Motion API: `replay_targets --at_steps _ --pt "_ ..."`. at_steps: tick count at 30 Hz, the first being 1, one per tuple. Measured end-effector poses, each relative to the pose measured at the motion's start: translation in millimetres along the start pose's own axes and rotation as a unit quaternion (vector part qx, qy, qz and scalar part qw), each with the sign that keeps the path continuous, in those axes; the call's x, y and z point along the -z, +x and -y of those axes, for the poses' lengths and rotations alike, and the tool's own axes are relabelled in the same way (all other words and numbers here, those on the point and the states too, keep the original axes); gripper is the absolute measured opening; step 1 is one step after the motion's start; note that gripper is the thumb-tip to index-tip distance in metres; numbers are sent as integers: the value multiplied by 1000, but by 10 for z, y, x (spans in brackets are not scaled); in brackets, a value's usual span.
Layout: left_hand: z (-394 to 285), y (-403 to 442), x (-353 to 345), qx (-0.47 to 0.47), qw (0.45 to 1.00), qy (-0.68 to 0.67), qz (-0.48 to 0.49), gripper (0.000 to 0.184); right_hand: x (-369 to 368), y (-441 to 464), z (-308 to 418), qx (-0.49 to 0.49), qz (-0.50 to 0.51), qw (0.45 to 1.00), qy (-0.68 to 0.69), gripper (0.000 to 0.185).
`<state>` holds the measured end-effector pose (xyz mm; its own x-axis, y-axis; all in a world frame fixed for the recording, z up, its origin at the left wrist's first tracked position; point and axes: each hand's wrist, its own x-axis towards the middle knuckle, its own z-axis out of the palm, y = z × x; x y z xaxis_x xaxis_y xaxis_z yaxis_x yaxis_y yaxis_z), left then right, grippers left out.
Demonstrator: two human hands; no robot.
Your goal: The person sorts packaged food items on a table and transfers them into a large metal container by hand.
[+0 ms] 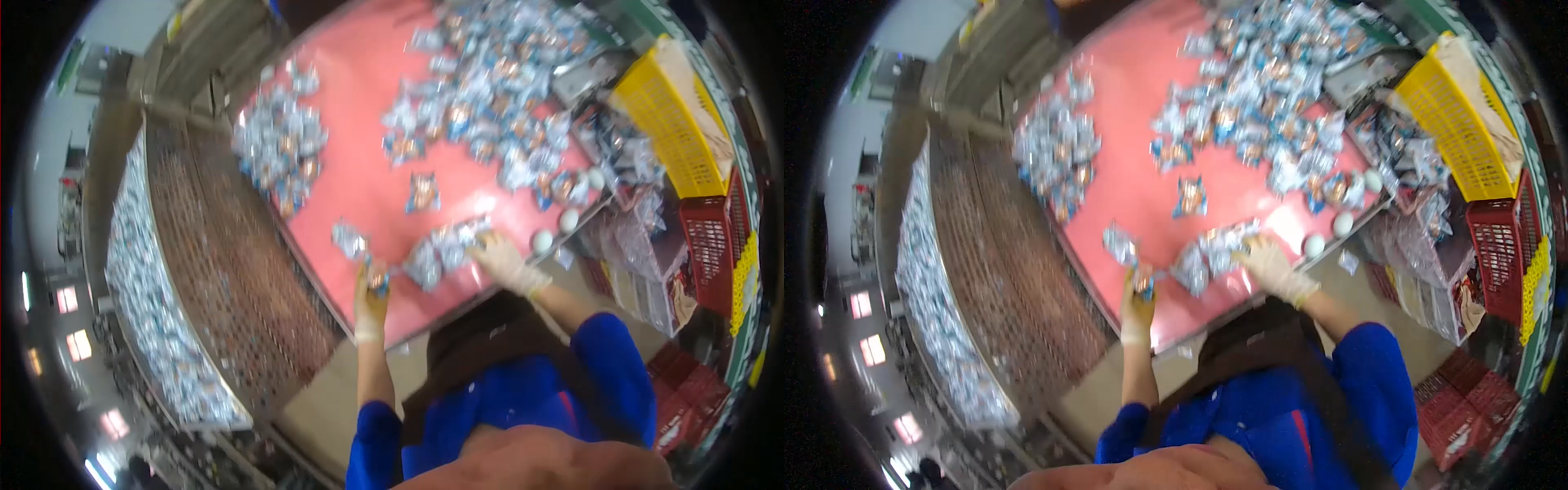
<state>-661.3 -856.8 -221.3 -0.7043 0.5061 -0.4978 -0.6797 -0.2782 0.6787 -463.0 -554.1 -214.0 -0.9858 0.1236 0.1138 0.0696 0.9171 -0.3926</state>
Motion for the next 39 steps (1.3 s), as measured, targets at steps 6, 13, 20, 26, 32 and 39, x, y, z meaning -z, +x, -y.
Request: replay_targets --at_steps 6,13,20,26,32,39 --pt "106 -233 -444 32 997 -68 -32 50 85 15 -18 -16 55 978 202 53" --pt "522 -125 -304 35 993 101 -58 50 718 784 -844 -86 69 976 -189 46" --pt "525 -128 -98 24 931 354 -92 47 562 824 -1213 -13 88 979 -183 36" --pt "501 -180 -100 13 921 380 -81 54 416 43 -624 122 93 988 12 47" --pt "521 -238 -296 -29 872 452 -186 81 221 -67 78 -86 148 982 82 79" --pt "316 -264 -364 -143 618 773 -25 84 -99 -39 71 -90 114 989 -22 71"
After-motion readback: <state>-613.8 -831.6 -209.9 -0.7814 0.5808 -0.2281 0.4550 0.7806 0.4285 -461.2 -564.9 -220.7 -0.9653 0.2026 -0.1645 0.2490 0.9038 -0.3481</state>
